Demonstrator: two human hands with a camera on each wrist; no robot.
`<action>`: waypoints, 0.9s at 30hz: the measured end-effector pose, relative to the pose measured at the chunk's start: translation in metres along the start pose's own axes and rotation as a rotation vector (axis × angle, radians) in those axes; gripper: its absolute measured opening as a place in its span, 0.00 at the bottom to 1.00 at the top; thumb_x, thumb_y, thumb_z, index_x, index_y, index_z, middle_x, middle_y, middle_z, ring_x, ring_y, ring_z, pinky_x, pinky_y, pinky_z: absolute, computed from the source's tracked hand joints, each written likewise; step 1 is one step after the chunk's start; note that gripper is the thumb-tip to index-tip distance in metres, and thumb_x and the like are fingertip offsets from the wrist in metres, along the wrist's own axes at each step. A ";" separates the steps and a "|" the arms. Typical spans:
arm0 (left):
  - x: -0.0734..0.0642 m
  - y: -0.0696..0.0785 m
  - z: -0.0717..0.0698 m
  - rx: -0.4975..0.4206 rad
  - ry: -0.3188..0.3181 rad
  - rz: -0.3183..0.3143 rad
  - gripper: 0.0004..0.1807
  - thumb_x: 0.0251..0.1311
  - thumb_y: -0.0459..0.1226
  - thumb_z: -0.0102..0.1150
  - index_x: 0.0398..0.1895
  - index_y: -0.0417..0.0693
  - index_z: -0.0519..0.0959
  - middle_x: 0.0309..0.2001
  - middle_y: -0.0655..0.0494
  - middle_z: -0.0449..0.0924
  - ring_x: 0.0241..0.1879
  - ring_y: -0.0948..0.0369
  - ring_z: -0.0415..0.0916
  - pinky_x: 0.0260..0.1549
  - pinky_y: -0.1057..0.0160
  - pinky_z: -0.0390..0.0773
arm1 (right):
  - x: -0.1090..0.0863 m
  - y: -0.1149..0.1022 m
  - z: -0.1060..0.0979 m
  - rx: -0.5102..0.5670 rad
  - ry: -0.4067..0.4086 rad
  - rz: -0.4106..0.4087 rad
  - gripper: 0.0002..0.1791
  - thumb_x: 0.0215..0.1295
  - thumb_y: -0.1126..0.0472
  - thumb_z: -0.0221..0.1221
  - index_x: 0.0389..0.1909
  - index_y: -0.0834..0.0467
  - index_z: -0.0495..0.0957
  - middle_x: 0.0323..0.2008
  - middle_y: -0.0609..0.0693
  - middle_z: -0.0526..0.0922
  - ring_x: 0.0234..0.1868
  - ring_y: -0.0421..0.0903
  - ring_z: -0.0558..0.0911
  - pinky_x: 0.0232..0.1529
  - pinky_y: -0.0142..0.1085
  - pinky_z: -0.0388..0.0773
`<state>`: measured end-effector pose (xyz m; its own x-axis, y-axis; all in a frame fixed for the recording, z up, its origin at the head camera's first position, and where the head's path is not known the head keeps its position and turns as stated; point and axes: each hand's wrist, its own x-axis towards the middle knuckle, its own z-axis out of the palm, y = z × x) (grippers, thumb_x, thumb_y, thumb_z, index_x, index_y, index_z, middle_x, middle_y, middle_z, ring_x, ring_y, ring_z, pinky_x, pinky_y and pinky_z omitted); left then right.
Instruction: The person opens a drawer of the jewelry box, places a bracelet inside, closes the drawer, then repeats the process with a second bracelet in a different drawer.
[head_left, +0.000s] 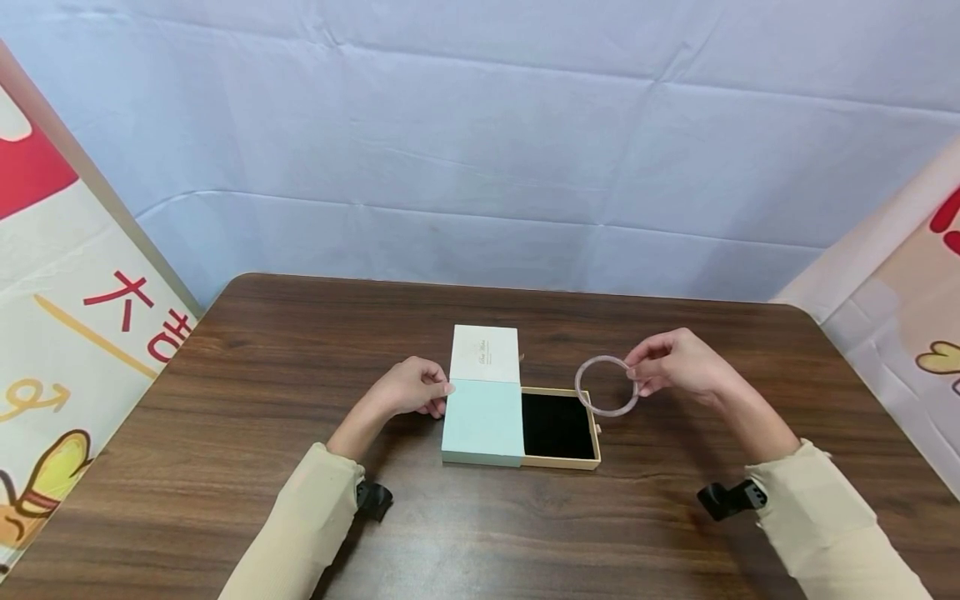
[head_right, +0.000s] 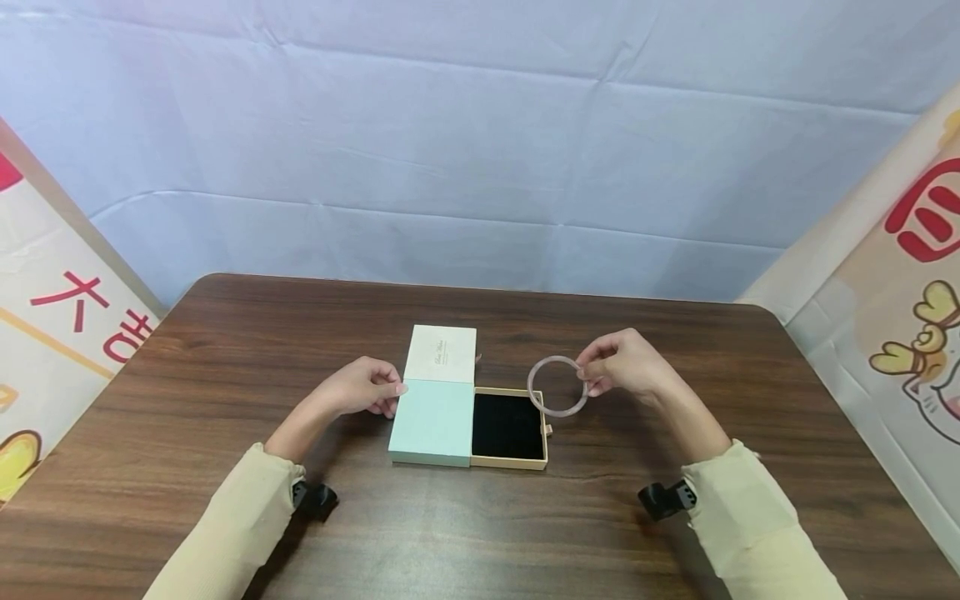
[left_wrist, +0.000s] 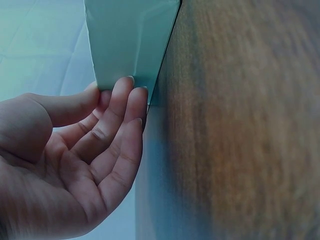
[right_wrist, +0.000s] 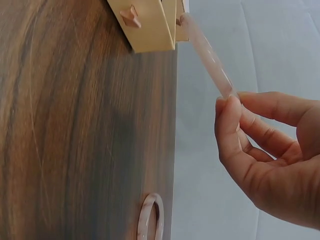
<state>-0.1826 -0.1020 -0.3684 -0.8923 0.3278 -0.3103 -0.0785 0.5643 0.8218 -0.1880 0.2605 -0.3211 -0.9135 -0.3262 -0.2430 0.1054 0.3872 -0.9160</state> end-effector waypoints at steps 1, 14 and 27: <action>0.000 0.000 0.000 -0.002 0.000 -0.002 0.09 0.62 0.34 0.54 0.26 0.39 0.77 0.20 0.50 0.78 0.23 0.59 0.78 0.27 0.62 0.76 | 0.000 -0.001 0.001 0.003 -0.007 -0.001 0.14 0.56 0.76 0.55 0.40 0.83 0.69 0.25 0.57 0.78 0.23 0.46 0.80 0.30 0.41 0.79; -0.003 0.003 0.000 -0.011 -0.002 -0.016 0.08 0.62 0.34 0.54 0.26 0.39 0.77 0.19 0.50 0.78 0.22 0.59 0.78 0.26 0.62 0.75 | 0.004 0.001 0.025 0.009 -0.058 0.014 0.14 0.54 0.76 0.56 0.39 0.83 0.69 0.25 0.60 0.79 0.22 0.46 0.80 0.29 0.41 0.79; -0.002 0.002 -0.001 -0.015 0.000 -0.015 0.09 0.62 0.34 0.54 0.25 0.39 0.76 0.19 0.50 0.78 0.23 0.59 0.78 0.26 0.62 0.75 | 0.007 0.004 0.042 -0.022 -0.123 -0.001 0.14 0.53 0.77 0.53 0.40 0.81 0.71 0.24 0.59 0.78 0.21 0.47 0.80 0.30 0.44 0.79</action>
<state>-0.1819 -0.1021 -0.3656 -0.8910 0.3197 -0.3224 -0.0982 0.5575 0.8244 -0.1773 0.2240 -0.3398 -0.8582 -0.4297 -0.2807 0.0945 0.4052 -0.9093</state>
